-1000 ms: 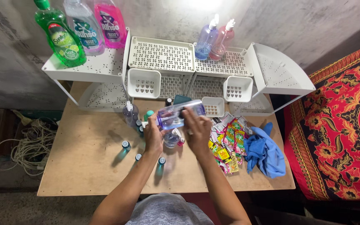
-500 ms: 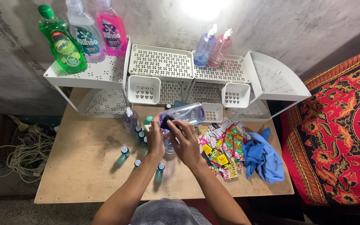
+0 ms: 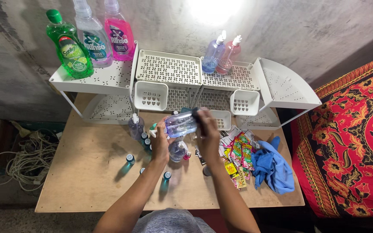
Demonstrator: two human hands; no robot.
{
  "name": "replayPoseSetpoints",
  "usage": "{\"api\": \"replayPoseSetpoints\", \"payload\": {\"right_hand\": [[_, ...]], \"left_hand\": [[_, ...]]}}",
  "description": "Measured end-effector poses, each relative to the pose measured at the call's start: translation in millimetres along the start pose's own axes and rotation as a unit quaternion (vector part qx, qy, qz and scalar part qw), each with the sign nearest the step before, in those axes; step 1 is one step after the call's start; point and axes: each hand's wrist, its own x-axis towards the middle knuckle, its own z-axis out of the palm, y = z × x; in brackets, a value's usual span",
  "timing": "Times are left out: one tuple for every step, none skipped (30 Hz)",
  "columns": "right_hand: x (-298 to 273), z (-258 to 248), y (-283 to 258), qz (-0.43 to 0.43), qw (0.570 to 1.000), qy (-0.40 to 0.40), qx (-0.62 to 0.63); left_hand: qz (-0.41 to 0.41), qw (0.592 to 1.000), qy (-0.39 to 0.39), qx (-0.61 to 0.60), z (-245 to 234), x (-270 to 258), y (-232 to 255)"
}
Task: The person wipes several plastic bottles with a dark cloth and places them on a white wire shelf. They handle multiple bottles of different colors and sizes, cleaning each one before arranging them on the shelf.
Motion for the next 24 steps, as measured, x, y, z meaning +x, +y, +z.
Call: {"api": "replayPoseSetpoints", "payload": {"right_hand": [[-8.0,7.3,-10.7,-0.028,0.998,-0.036,0.053],[-11.5,10.8,-16.2,-0.075,0.995,-0.070,-0.014],[-14.9,14.5,-19.5,-0.122,0.984,-0.103,-0.080],[-16.8,16.8,-19.2,-0.168,0.966,-0.135,-0.145],[-16.2,16.6,-14.5,-0.160,0.970,-0.100,-0.155],[-12.0,16.4,-5.8,-0.151,0.973,-0.064,-0.164],[-6.9,14.9,5.0,-0.144,0.974,-0.028,-0.174],[-2.4,8.8,17.1,-0.121,0.975,-0.009,-0.186],[2.1,1.4,29.0,-0.097,0.976,0.010,-0.197],[5.8,-6.6,39.1,-0.047,0.981,0.006,-0.190],[10.3,-14.1,47.3,0.003,0.983,0.002,-0.183],[13.9,-17.4,51.8,0.053,0.983,-0.003,-0.175],[14.9,-19.1,52.2,0.060,0.982,0.010,-0.179],[15.8,-21.0,49.4,0.068,0.981,0.022,-0.183],[18.0,-23.3,44.2,0.075,0.979,0.036,-0.187],[18.6,-23.3,35.6,0.028,0.983,0.047,-0.173],[15.2,-18.9,23.5,-0.019,0.986,0.055,-0.158],[11.6,-12.8,10.2,-0.065,0.986,0.064,-0.142],[5.4,-4.9,-5.0,-0.068,0.993,0.030,-0.094],[-1.0,1.5,-19.2,-0.071,0.996,-0.004,-0.046],[-5.1,5.2,-29.8,-0.113,0.989,-0.038,-0.090],[-8.5,8.1,-37.6,-0.154,0.976,-0.073,-0.133],[-9.3,10.5,-41.4,-0.195,0.959,-0.108,-0.174],[-8.2,11.2,-41.0,-0.181,0.963,-0.087,-0.182]], "left_hand": [[0.001,1.000,0.003,-0.006,1.1,-0.2,0.3],[0.004,1.000,-0.002,0.006,1.6,-1.0,0.8],[0.008,1.000,-0.008,0.018,1.8,-1.6,2.0],[0.012,0.999,-0.013,0.031,2.0,-1.9,3.5],[0.021,0.999,-0.022,0.021,1.6,-2.4,5.1],[0.030,0.999,-0.031,0.011,1.0,-2.3,7.3],[0.040,0.998,-0.040,0.000,1.6,-1.3,9.0],[0.053,0.998,-0.043,0.010,1.3,-1.7,10.5],[0.065,0.997,-0.046,0.020,-0.6,-3.3,12.1],[0.078,0.995,-0.049,0.030,-1.9,-4.1,13.2],[0.076,0.995,-0.048,0.037,-2.3,-3.7,13.8],[0.073,0.995,-0.046,0.044,-2.8,-3.1,14.0],[0.069,0.995,-0.045,0.051,-3.3,-3.4,13.1],[0.074,0.995,-0.044,0.054,-3.7,-3.6,11.8],[0.079,0.994,-0.044,0.057,-2.9,-2.6,10.6],[0.085,0.994,-0.044,0.061,-2.0,-1.5,9.3],[0.082,0.994,-0.044,0.056,-2.4,-1.9,7.9],[0.080,0.994,-0.044,0.051,-2.6,-2.3,6.7],[0.079,0.995,-0.045,0.047,-2.3,-2.0,6.5],[0.079,0.994,-0.038,0.061,-1.6,-2.4,6.3],[0.079,0.994,-0.032,0.075,-1.2,-3.4,6.2],[0.078,0.993,-0.025,0.090,-0.9,-4.5,6.5],[0.084,0.992,-0.028,0.090,-1.1,-4.8,8.0],[0.089,0.992,-0.030,0.089,-1.8,-5.1,9.7]]}}
